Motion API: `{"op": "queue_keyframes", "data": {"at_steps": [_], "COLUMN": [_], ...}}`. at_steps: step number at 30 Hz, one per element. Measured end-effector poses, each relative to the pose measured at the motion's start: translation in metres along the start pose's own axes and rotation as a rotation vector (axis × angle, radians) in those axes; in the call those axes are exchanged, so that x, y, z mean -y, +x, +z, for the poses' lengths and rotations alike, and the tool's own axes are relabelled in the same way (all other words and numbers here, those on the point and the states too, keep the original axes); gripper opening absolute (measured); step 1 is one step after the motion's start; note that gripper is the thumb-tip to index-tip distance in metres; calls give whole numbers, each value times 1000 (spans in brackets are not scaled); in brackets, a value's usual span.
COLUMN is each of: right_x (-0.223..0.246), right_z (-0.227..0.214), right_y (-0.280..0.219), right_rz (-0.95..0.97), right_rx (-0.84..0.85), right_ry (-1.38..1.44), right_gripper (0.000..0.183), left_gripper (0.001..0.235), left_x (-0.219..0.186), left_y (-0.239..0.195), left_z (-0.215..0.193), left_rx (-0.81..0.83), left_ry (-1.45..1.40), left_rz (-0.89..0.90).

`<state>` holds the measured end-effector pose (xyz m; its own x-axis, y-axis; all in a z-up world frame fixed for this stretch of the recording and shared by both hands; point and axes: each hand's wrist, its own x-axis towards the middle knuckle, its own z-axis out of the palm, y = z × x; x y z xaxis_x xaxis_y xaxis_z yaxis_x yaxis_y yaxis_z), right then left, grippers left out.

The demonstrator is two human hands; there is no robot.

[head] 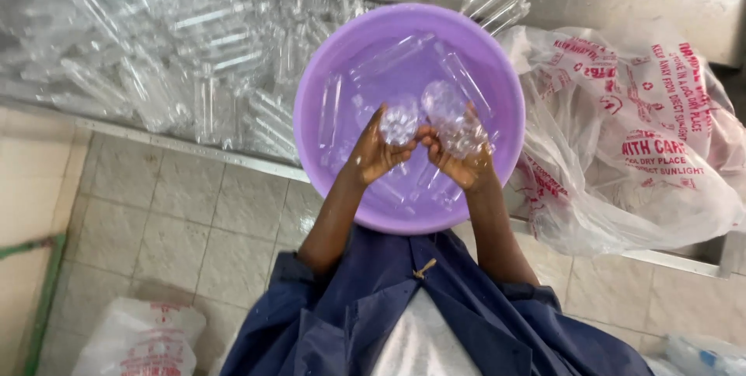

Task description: The person washes clear plastic cups in a purple basin filled with water. They repeatedly pick up cups, rinse them by hand, and place them into a white plastic bag on the counter. The person also transfers additional cups from the bag into the basin to continue washing.

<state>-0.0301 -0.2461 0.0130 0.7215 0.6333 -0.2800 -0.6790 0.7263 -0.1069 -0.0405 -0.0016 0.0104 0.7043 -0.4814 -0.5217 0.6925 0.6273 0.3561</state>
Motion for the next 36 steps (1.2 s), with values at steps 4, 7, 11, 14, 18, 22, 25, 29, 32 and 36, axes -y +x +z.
{"op": "queue_keyframes", "data": {"at_steps": [4, 7, 11, 14, 18, 22, 25, 29, 32, 36], "right_x": [-17, -17, -7, 14, 84, 130, 130, 119, 92, 73], "right_z": [-22, -50, -22, 33, 65, 87, 61, -51, -116, -129], "right_y": [8, 11, 18, 38, 115, 139, 134, 142, 140, 139], "right_rz": [-9, 49, 32, -98, -327, -567, -853, -378, -206, -116], "right_rx": [-63, -114, -129, -188, -205, -445, -462, -1044, -1053, -1022], "right_ry": [14, -16, -132, -339, -576, -673, -915, -2147, -2300, -2210], "right_gripper": [83, 90, 88, 81, 64, 129, 90, 66, 93, 97], "left_gripper": [78, 78, 77, 89, 99, 104, 100, 91, 103, 97], "left_x": [9, 15, 1, -29, -106, -176, -174, -115, -78, -49], "left_y": [-5, -22, -30, -5, 71, 116, 198, 237, 232, 270], "left_z": [-18, -5, 0, -4, 9, 49, -11, -79, -93, -136], "left_rx": [-3, -48, -134, -108, 22, 267, 175, -358, -561, -715], "left_ry": [-29, -61, 44, 152, 273, 206, 270, 2045, 2330, 2172], "left_rz": [7, 62, 106, 121, 227, 408, 344, 916, 955, 884]}}
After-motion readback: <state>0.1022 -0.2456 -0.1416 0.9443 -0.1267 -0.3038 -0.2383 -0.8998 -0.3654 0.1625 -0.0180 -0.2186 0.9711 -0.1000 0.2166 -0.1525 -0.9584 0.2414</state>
